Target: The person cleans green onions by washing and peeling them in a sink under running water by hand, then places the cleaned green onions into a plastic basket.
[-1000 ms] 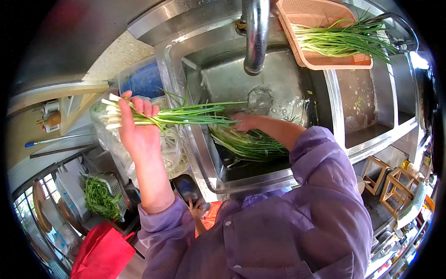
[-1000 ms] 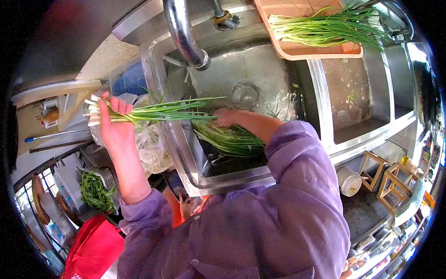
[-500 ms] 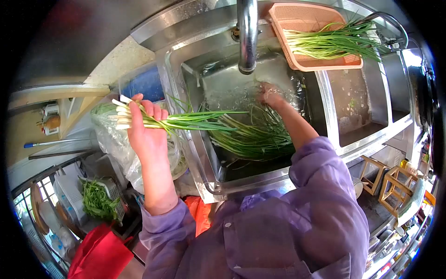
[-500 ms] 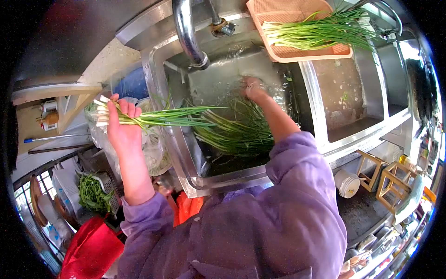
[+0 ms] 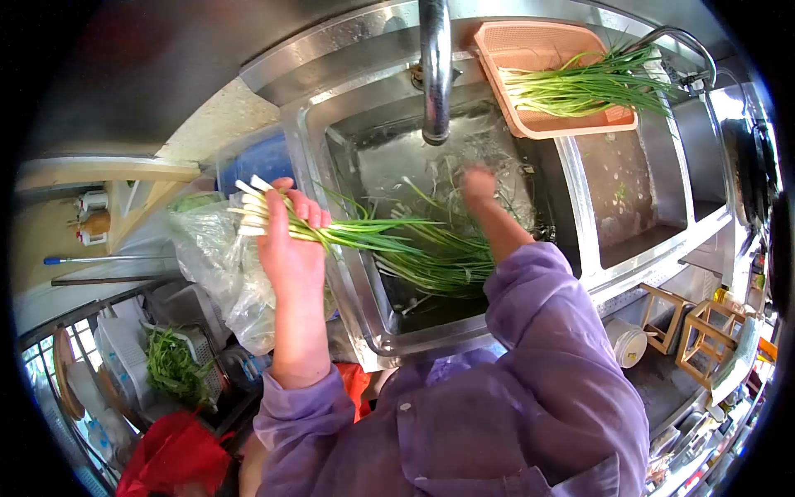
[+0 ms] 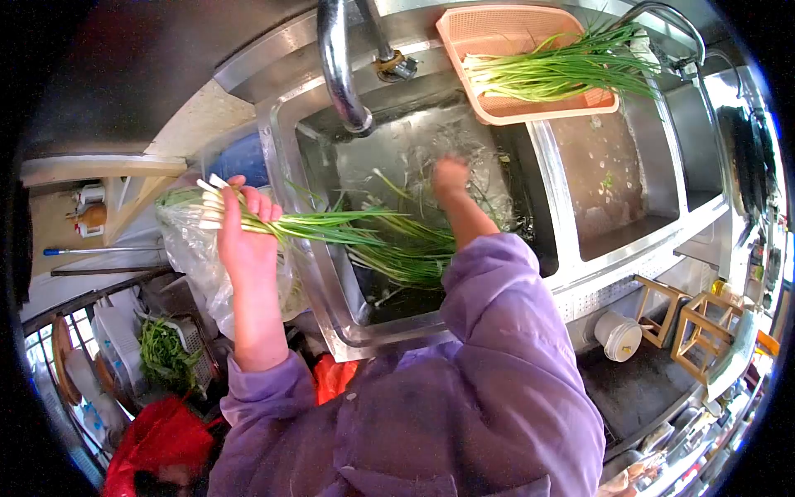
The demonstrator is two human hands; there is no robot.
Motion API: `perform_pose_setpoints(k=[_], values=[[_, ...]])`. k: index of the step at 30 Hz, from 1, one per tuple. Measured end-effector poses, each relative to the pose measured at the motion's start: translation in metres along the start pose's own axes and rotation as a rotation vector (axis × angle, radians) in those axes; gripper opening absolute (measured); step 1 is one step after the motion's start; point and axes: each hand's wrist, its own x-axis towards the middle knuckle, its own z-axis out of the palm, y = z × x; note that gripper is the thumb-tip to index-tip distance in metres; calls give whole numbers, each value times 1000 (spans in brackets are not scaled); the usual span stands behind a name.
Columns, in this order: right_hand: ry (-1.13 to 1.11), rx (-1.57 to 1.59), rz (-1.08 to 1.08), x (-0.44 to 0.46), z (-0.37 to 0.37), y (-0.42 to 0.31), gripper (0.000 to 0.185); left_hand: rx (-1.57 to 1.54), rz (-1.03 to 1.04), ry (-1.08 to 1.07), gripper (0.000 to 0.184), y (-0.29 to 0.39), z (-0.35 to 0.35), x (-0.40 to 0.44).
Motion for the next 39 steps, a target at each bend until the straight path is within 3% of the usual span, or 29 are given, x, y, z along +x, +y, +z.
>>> perform_pose_setpoints(k=[1,3,4,7,8,9,11,14,17,19,20,21,23,25,27,28,31,32,37,39], values=[[3,5,-3,-2,19,-8,26,5,5,0,24,-1,2,-2],[255,438,-121,-3,53,-18,26,34,-24,-24,25,-6,6,-7],[254,438,-124,-3,41,-16,26,26,-44,-10,25,-9,8,-9],[-78,1084,57,10,-63,12,14,52,-94,-23,22,-16,13,-12],[-97,1419,5,1,-87,11,15,48,-115,-35,19,-22,12,-12],[-92,1419,2,-11,-112,9,15,75,-108,-43,17,-31,13,-10],[-129,1527,-309,-35,-160,5,15,279,-138,-13,23,-48,23,-5],[-274,1351,-469,-56,-204,-6,17,493,-137,-43,35,-81,41,1],[-188,1322,-591,-48,-202,-14,17,755,78,-26,22,-104,44,15],[-317,1387,-659,-48,-205,-10,18,798,159,31,20,-102,39,25],[-369,1265,-672,-47,-195,-9,21,767,116,34,22,-90,43,24],[-361,1276,-662,-47,-186,-5,21,736,72,42,25,-76,45,22],[-516,1132,-675,-48,-169,5,26,710,197,130,25,-53,50,23],[-564,1132,-677,-44,-144,20,28,550,286,77,20,-40,26,37],[-921,1295,-455,-43,-117,37,30,487,273,82,15,-16,28,31],[-1023,1331,-472,-38,-98,47,34,479,279,108,15,-6,28,31],[-1203,1429,-256,-43,-97,64,41,446,297,169,15,10,27,33],[-1262,1540,-278,-41,-94,68,45,456,281,172,15,13,28,32],[-1355,1697,-232,-39,-102,67,42,490,290,123,16,12,21,35],[-1259,1468,-341,-37,-101,66,38,488,297,119,16,12,22,35]])
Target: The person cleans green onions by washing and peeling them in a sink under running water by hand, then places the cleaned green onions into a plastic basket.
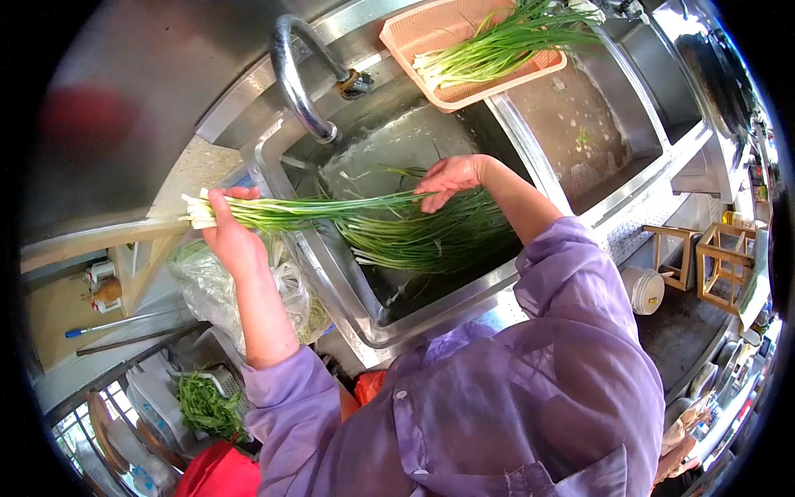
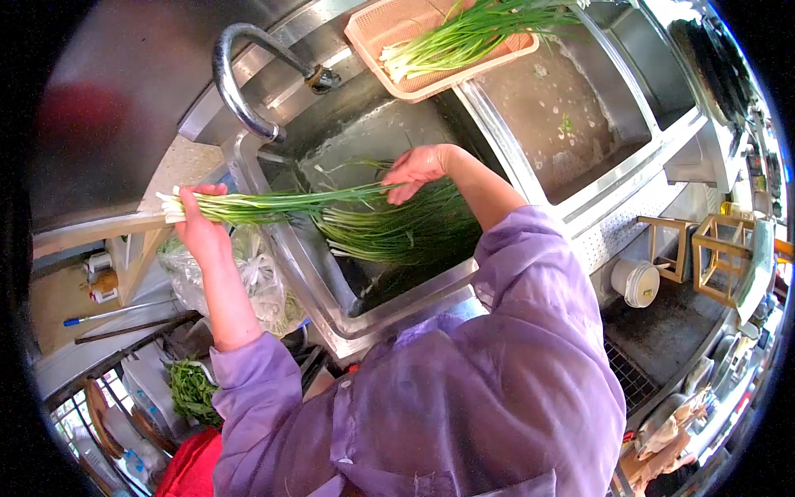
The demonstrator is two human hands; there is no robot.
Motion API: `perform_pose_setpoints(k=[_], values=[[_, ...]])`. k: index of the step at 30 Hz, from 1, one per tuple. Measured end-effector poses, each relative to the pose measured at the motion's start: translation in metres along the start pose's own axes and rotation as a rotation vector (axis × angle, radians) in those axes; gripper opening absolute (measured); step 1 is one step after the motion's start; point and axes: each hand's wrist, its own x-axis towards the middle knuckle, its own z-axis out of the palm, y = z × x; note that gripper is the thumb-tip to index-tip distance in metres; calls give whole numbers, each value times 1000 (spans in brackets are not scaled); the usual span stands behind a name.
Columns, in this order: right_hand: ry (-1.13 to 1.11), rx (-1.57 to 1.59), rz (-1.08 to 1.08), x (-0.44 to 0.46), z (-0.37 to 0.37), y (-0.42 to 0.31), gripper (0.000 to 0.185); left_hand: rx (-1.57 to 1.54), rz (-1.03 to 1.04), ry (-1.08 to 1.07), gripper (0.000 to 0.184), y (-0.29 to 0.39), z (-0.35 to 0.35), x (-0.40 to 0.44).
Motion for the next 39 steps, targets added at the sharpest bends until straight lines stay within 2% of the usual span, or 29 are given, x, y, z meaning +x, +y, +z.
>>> perform_pose_setpoints(k=[1,3,4,6,7,9,13,15,17,19,20,22,23,25,29,32,35,37,38,39], values=[[-4,-5,3,1,-3,3,38,-29,-6,23,16,3,2,-2],[9,-353,284,7,-12,15,35,-56,-8,54,16,10,5,-4],[5,-360,285,12,-16,13,35,-102,8,32,16,14,5,-6],[85,-1563,426,24,-26,6,35,-149,31,26,16,22,7,-13],[72,-1575,420,31,-23,1,35,-192,6,-8,17,26,9,-19],[1176,-1077,-135,50,-4,-7,28,-242,-44,-30,17,24,10,-29],[1127,-1171,-142,126,12,21,21,-234,-135,-90,14,11,12,-46],[710,-1312,175,134,11,37,21,-231,-150,-76,14,1,9,-49],[940,-1239,301,127,-22,73,22,-222,-191,-71,15,-4,8,-55],[1242,-885,201,120,-54,85,23,-224,-201,-82,14,-6,6,-57],[1250,-899,204,103,-50,67,23,-229,-210,-97,14,-8,7,-58],[1136,-815,-73,46,-8,-1,26,-243,-227,-72,13,-22,9,-60],[1143,-826,-72,31,5,-14,26,-255,-265,-75,13,-30,13,-60],[904,-310,-391,7,30,-30,25,-285,-366,-53,15,-50,21,-59],[814,-204,-508,-14,76,-44,23,-278,-541,95,17,-81,37,-60],[765,-159,-568,-21,91,-45,24,-254,-628,53,16,-91,37,-64],[811,-276,-484,-25,87,-44,24,-217,-674,-21,16,-94,35,-68],[940,-842,-67,-16,64,-28,27,-193,-681,-40,17,-98,37,-67],[943,-838,-67,-2,53,-14,27,-190,-682,-43,17,-97,37,-68],[1135,-1076,-20,16,39,3,27,-224,-679,-63,16,-95,38,-68]])
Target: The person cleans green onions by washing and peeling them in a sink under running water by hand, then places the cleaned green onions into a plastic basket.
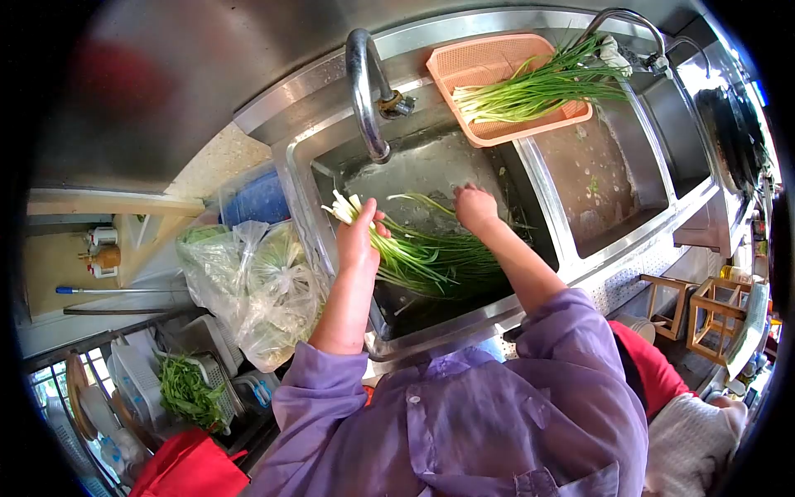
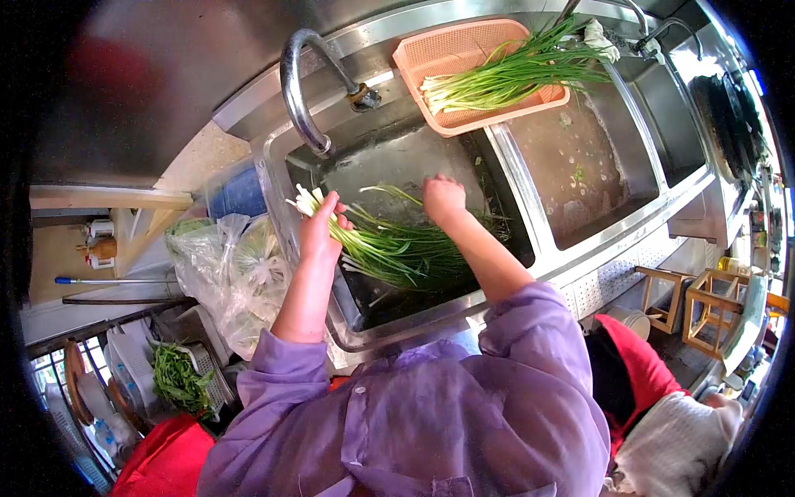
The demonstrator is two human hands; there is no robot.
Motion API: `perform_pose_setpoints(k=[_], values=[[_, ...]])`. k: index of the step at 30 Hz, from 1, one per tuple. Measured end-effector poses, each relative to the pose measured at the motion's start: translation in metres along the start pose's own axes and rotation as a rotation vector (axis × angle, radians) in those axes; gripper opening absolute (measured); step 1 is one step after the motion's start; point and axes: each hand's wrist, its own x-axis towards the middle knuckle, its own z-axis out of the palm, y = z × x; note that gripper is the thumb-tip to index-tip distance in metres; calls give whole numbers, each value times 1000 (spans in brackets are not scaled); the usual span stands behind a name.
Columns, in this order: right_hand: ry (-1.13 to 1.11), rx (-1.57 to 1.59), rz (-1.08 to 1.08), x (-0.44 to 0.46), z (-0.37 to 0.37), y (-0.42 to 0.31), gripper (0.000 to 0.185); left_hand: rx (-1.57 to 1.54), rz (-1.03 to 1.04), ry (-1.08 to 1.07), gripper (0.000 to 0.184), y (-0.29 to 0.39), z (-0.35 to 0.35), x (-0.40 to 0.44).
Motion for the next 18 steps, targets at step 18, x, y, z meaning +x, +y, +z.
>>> perform_pose_setpoints(k=[18], values=[[-43,974,-75,56,14,-62,17,-15,102,-133,21,8,-20,-16]])
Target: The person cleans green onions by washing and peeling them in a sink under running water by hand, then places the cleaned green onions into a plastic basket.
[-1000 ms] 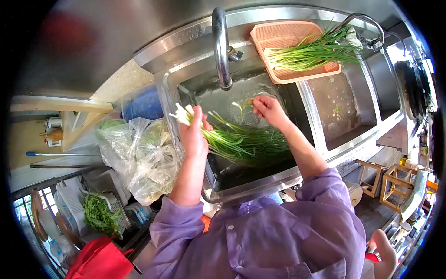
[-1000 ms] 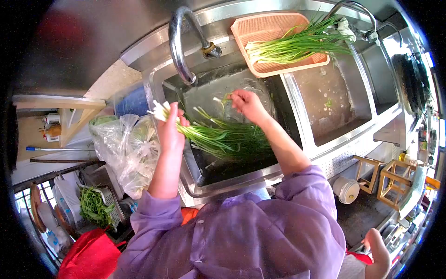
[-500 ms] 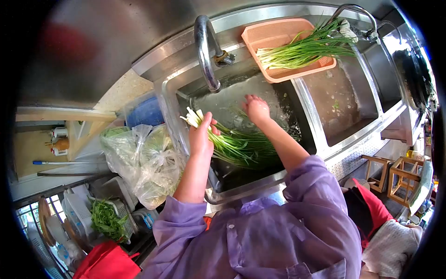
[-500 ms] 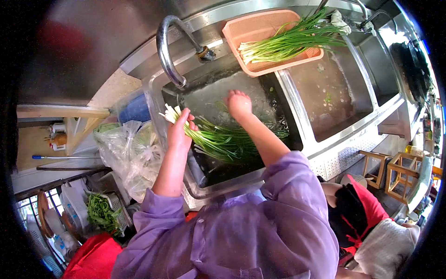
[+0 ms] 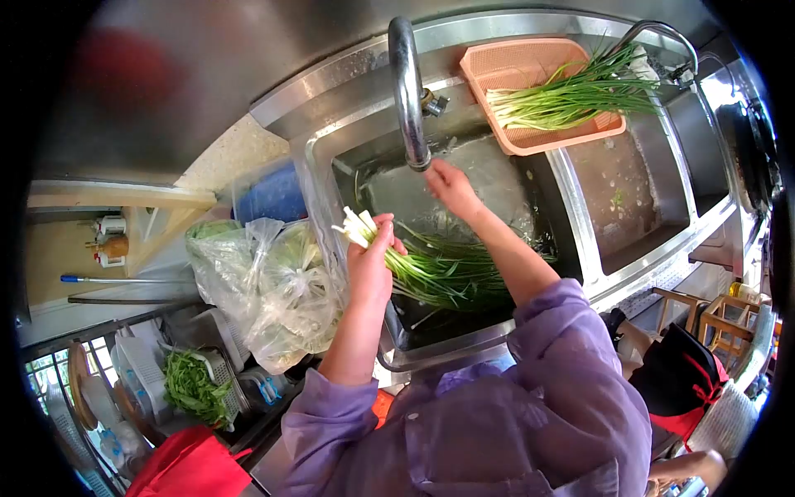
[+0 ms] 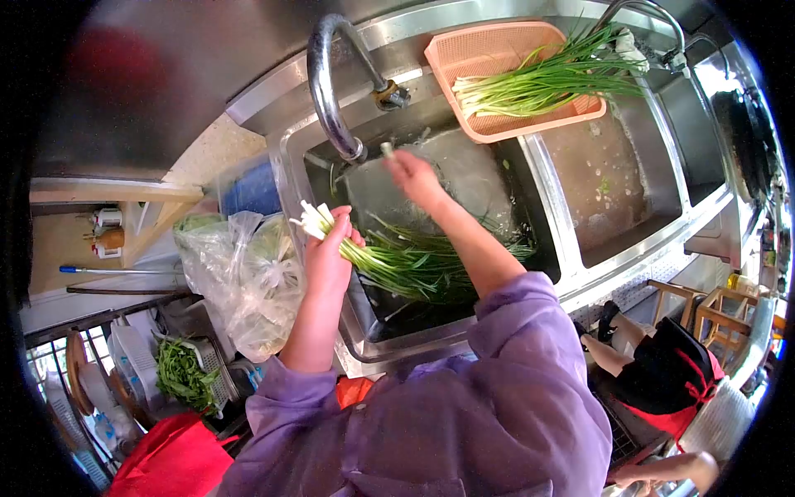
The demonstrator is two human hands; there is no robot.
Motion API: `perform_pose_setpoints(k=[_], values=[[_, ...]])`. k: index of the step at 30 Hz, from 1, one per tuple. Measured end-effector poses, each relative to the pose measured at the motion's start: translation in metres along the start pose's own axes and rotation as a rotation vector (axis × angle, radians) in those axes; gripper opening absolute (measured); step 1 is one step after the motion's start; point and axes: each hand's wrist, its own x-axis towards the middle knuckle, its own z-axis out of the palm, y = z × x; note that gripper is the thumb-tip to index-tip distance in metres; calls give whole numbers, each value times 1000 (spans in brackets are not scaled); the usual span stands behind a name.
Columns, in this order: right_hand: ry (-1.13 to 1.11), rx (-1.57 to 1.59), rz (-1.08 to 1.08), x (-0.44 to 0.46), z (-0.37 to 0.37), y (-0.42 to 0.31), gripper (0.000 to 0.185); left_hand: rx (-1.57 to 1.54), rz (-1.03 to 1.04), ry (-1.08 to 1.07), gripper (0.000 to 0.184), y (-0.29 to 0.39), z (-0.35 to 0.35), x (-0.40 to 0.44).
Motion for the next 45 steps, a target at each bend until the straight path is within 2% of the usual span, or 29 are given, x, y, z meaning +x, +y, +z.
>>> perform_pose_setpoints(k=[1,3,4,5,7,9,10,11,13,15,17,18,19,21,22,23,24,26,28,30,32,33,34,36,42,45], values=[[-71,-64,-79,-16,3,-34,17,-5,1,-6,21,1,8,2],[-107,-242,-439,-38,12,-75,18,144,133,61,25,1,29,9],[-141,-308,-409,-43,13,-86,18,196,211,31,28,1,36,14],[-175,-369,-370,-49,14,-90,19,213,230,49,23,3,39,17],[-139,-367,-427,-44,6,-85,21,240,321,97,18,10,41,17],[-296,-466,-342,-43,-6,-90,23,244,459,135,15,22,44,12],[-338,-539,-337,-43,-9,-81,22,226,431,191,16,34,48,5],[-336,-530,-337,-41,-9,-65,22,232,481,172,15,45,47,1],[-206,-830,-472,-35,-11,-24,18,151,571,230,14,68,54,-9],[-287,-1025,-225,-23,-24,14,19,209,611,165,13,89,43,-18],[-297,-1125,-4,-1,-35,79,22,205,628,192,13,111,51,-35],[-228,-1065,147,-5,-32,66,27,141,683,130,14,119,48,-39],[-236,-1064,142,-12,-19,72,27,76,737,67,15,126,48,-42],[-268,-839,-142,-26,8,93,35,80,737,122,18,135,56,-51],[-575,-724,-72,-23,11,95,46,59,726,64,19,138,56,-54],[-584,-724,-73,-22,10,100,46,39,715,8,19,138,54,-56],[-465,-808,90,-23,-2,111,44,49,667,-60,18,136,50,-59],[-220,-917,342,-20,-30,134,39,45,643,-37,18,132,45,-60],[59,-939,327,-22,-54,143,30,40,610,-17,18,125,40,-58],[204,-847,213,-21,-63,141,21,56,574,-17,17,113,32,-52],[116,-536,248,-22,-65,100,18,41,539,17,16,97,29,-44],[21,-212,280,-24,-66,80,17,39,501,53,14,88,28,-40],[28,-220,273,-32,-66,53,17,54,467,72,14,77,27,-35],[-27,67,196,-59,-61,1,19,62,364,123,13,59,31,-29],[-108,186,51,-91,-48,-57,17,215,216,6,30,17,49,-18],[-175,210,-16,-100,-36,-72,18,190,128,-32,28,3,54,-4]])
